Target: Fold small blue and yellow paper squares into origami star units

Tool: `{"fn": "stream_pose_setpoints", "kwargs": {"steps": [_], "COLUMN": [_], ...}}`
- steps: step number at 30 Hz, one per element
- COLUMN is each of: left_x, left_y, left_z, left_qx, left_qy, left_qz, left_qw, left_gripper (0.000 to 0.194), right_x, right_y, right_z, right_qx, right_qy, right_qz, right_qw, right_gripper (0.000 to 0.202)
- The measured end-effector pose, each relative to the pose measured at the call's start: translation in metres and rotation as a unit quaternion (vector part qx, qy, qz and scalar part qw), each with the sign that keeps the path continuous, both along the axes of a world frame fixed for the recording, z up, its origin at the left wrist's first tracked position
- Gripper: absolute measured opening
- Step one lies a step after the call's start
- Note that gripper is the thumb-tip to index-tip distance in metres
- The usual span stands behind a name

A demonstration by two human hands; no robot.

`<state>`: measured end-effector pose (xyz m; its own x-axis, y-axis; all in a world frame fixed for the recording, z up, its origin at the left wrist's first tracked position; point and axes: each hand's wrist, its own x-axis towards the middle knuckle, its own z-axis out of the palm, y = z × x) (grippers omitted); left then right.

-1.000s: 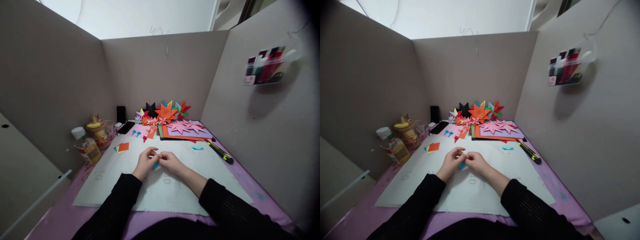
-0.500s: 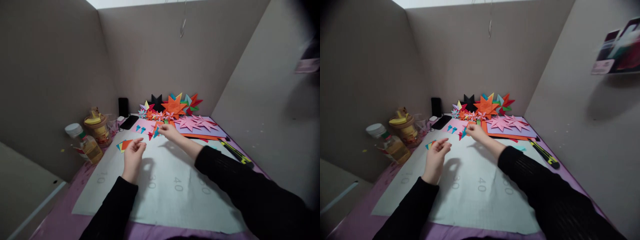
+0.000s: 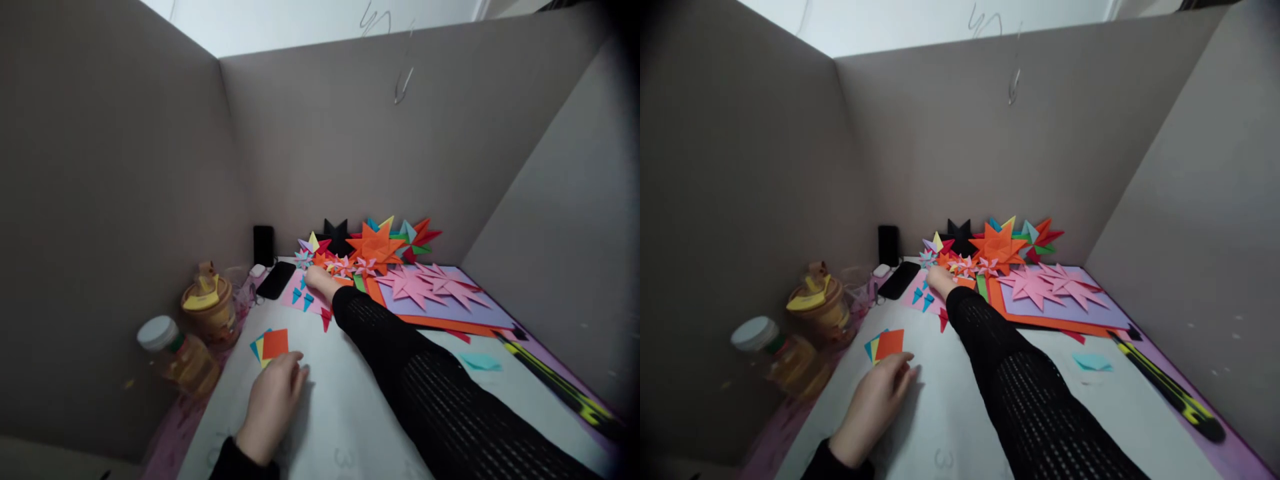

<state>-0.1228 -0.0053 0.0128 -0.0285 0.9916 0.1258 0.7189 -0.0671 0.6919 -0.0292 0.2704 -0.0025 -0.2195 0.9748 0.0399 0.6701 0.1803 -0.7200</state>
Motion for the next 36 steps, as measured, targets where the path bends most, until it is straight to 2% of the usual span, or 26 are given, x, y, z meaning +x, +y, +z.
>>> {"fn": "stream_pose_setpoints", "kwargs": {"steps": [2, 5, 10, 12, 15, 17, 20, 22, 24, 27, 30, 32, 36], "left_x": [-0.01, -0.025, -0.04, -0.043, -0.043, -0.041, -0.038, -0.036, -0.037, -0.041, -0.044, -0.046, -0.047], "left_y": [0.003, 0.008, 0.015, 0.018, 0.022, 0.023, 0.023, 0.023, 0.023, 0.024, 0.025, 0.026, 0.03], "left_z": [-0.007, -0.011, -0.015, -0.018, -0.024, -0.025, -0.025, -0.024, -0.024, -0.027, -0.03, -0.029, -0.021], "left_qx": [0.021, 0.036, 0.04, 0.04, 0.053, 0.051, 0.04, 0.029, 0.027, 0.054, 0.075, 0.086, 0.122], "left_qy": [0.003, 0.043, 0.118, 0.147, 0.177, 0.18, 0.168, 0.137, 0.101, 0.051, -0.056, -0.151, -0.351], "left_qz": [0.026, 0.056, 0.091, 0.103, 0.121, 0.143, 0.159, 0.153, 0.146, 0.137, 0.117, 0.134, 0.184], "left_qw": [0.999, 0.997, 0.988, 0.983, 0.975, 0.972, 0.972, 0.978, 0.984, 0.988, 0.989, 0.976, 0.91], "left_gripper": [0.022, 0.021, 0.024, 0.027, 0.033, 0.04, 0.045, 0.047, 0.048, 0.048, 0.051, 0.057, 0.058], "right_x": [-0.003, 0.002, 0.037, 0.056, 0.083, 0.097, 0.113, 0.12, 0.124, 0.128, 0.132, 0.135, 0.14], "right_y": [0.001, -0.004, -0.035, -0.062, -0.119, -0.162, -0.216, -0.237, -0.246, -0.249, -0.248, -0.248, -0.247], "right_z": [-0.001, 0.004, 0.014, 0.012, 0.004, -0.003, -0.012, -0.015, -0.016, -0.017, -0.018, -0.02, -0.023], "right_qx": [-0.008, 0.011, 0.086, 0.115, 0.115, 0.086, 0.066, 0.109, 0.141, 0.149, 0.155, 0.151, 0.124], "right_qy": [-0.032, -0.047, -0.004, 0.038, 0.063, 0.043, -0.013, -0.048, -0.074, -0.08, -0.072, -0.068, -0.046], "right_qz": [-0.033, -0.046, -0.018, 0.036, 0.163, 0.253, 0.346, 0.373, 0.376, 0.391, 0.402, 0.419, 0.421], "right_qw": [0.999, 0.998, 0.996, 0.992, 0.978, 0.963, 0.936, 0.92, 0.913, 0.905, 0.9, 0.893, 0.898], "right_gripper": [0.017, 0.027, 0.012, 0.01, 0.01, 0.011, 0.017, 0.012, 0.013, 0.013, 0.012, 0.012, 0.01]}}
